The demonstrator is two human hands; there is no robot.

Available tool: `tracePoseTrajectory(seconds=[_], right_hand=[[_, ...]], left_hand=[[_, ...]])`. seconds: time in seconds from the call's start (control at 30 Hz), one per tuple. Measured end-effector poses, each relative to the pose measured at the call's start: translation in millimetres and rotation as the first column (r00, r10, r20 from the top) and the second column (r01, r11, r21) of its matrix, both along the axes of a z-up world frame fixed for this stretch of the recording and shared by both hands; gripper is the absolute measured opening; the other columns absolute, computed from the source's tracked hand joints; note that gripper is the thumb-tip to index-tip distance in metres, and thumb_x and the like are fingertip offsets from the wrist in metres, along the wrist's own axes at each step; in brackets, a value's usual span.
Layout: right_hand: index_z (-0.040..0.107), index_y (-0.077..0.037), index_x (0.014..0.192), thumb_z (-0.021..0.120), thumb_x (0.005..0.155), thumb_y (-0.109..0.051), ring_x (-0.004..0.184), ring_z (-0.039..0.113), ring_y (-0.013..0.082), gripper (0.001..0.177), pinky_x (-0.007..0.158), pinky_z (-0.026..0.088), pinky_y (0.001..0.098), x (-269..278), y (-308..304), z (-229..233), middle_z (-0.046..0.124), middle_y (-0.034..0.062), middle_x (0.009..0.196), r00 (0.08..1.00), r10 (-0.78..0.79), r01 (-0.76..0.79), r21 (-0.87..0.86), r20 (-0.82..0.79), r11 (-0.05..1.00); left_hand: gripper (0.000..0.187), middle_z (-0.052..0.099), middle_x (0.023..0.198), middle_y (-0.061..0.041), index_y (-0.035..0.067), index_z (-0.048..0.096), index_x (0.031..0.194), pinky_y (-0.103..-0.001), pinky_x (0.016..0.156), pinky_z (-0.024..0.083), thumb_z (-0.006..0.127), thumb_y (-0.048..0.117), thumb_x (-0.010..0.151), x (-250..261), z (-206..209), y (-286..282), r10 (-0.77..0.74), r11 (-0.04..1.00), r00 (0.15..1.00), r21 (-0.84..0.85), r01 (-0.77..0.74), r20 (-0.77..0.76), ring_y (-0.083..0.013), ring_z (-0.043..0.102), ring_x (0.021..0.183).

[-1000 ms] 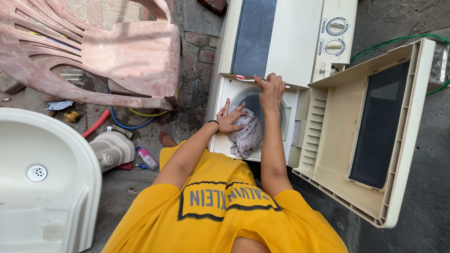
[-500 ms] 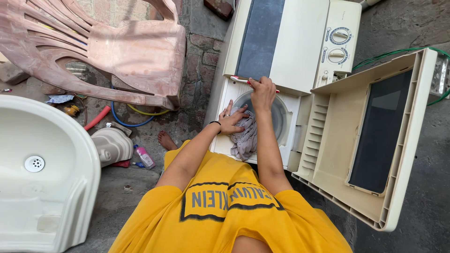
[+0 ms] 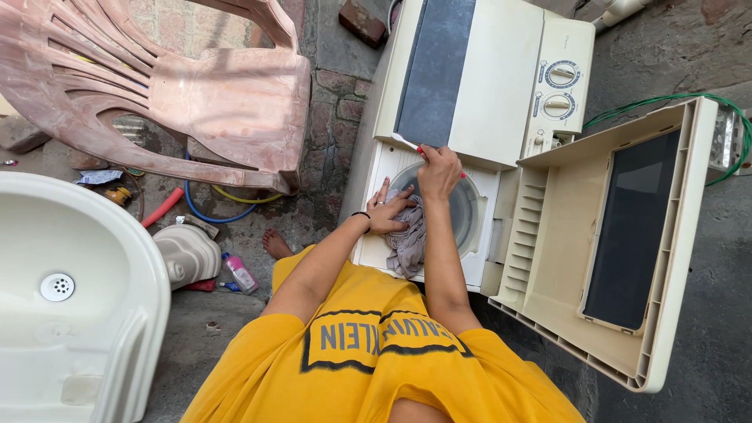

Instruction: The recorder is cleaning the internal and external surfaces of a twin-tub washing machine using a toothbrush to scrub crevices and a cloth to wipe down panels.

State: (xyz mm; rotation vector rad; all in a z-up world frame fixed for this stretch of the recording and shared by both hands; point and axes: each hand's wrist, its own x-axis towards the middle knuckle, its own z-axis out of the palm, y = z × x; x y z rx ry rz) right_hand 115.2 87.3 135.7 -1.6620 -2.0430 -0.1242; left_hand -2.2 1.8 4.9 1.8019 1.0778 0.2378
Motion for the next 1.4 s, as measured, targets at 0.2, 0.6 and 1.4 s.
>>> tracePoseTrajectory(seconds=[0.2,0.6,1.4], right_hand=[[0.080,-0.016,0.111,0.070,0.093,-0.018,0.078,0.068,0.0408,0.021,0.068,0.054,0.0513,-22.5,-11.4,-10.7,0.068,0.0179,0.083,0.996,-0.075,0.061,-0.248,-0.045,0.967],[0.073,-0.007,0.105,0.063,0.097,-0.015,0.079,0.072,0.0412,0.015,0.067,0.059,0.0494,-55.9,19.4,-27.8,0.068,0.0213,0.089,0.966,-0.103,0.180,-0.332,0.236,0.926],[0.083,-0.021,0.098,0.075,0.085,-0.011,0.084,0.059,0.0237,0.018,0.087,0.043,0.0408,27.3,-4.3,-14.3,0.062,0.0025,0.083,0.999,-0.032,0.033,0.083,-0.017,0.996]], left_hand=[[0.091,0.002,0.175,0.004,0.030,0.029,0.159,-0.067,0.120,-0.005,0.063,0.061,0.081,3.0,-13.0,0.5,-0.040,0.998,0.999,-0.040,0.038,-0.034,-0.0416,-0.038,0.149],[0.102,-0.001,0.175,0.000,0.029,0.005,0.166,-0.063,0.122,-0.004,0.057,0.065,0.085,2.6,-16.1,-0.4,-0.051,0.995,0.997,-0.087,0.045,-0.061,-0.0398,-0.042,0.147],[0.073,0.000,0.175,0.010,0.034,0.046,0.149,-0.065,0.121,-0.005,0.068,0.054,0.083,-1.7,-0.1,-0.5,0.006,1.000,1.000,-0.005,-0.006,0.001,-0.0387,-0.033,0.152]])
